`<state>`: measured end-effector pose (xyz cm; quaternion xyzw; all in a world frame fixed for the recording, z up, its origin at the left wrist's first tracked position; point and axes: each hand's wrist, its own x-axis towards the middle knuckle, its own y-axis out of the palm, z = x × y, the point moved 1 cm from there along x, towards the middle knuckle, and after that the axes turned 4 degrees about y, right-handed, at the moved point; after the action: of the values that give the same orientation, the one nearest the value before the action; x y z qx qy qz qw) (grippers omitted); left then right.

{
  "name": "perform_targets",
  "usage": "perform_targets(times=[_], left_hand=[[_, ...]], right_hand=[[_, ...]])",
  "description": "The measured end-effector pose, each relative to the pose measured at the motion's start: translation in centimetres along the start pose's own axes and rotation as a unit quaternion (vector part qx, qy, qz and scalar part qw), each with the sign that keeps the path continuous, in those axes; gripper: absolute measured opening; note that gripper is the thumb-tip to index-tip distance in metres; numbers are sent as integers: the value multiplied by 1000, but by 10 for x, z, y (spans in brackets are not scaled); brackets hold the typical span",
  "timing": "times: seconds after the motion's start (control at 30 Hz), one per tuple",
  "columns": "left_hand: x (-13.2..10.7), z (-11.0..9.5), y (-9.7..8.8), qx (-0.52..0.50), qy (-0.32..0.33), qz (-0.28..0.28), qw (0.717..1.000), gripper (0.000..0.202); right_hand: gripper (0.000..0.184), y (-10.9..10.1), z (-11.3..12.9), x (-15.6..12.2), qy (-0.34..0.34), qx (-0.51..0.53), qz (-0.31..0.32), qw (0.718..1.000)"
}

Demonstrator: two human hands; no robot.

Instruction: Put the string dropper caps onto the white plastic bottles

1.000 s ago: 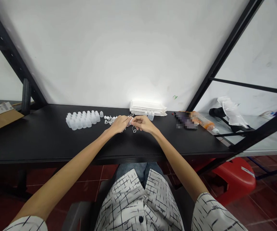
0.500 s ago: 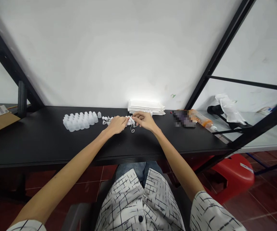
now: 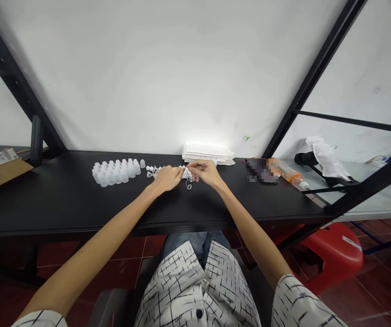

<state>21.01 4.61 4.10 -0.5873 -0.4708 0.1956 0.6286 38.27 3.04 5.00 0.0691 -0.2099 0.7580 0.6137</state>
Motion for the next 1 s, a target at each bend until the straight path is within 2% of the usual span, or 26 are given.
perform_targets(times=[0.17,0.33,0.53,0.73,1.0], left_hand=[[2,0,-1,-100,23,-9,995,51],[1,-1,-6,-246,40,-13,968,44],[1,0,-7,-364,36,-23,930,41],[1,-2,-8,-406,31,-16,913,42],[1,-3,-8,-408,30,-15,912,40]], right_hand=[[35,-6,-4,3,-1,14,-51,999],[33,-12,-2,4,15,25,-89,996],[34,-10,1,3,31,77,-81,993],[32,-8,1,3,57,103,-75,990],[33,-7,-1,4,56,115,-67,989]])
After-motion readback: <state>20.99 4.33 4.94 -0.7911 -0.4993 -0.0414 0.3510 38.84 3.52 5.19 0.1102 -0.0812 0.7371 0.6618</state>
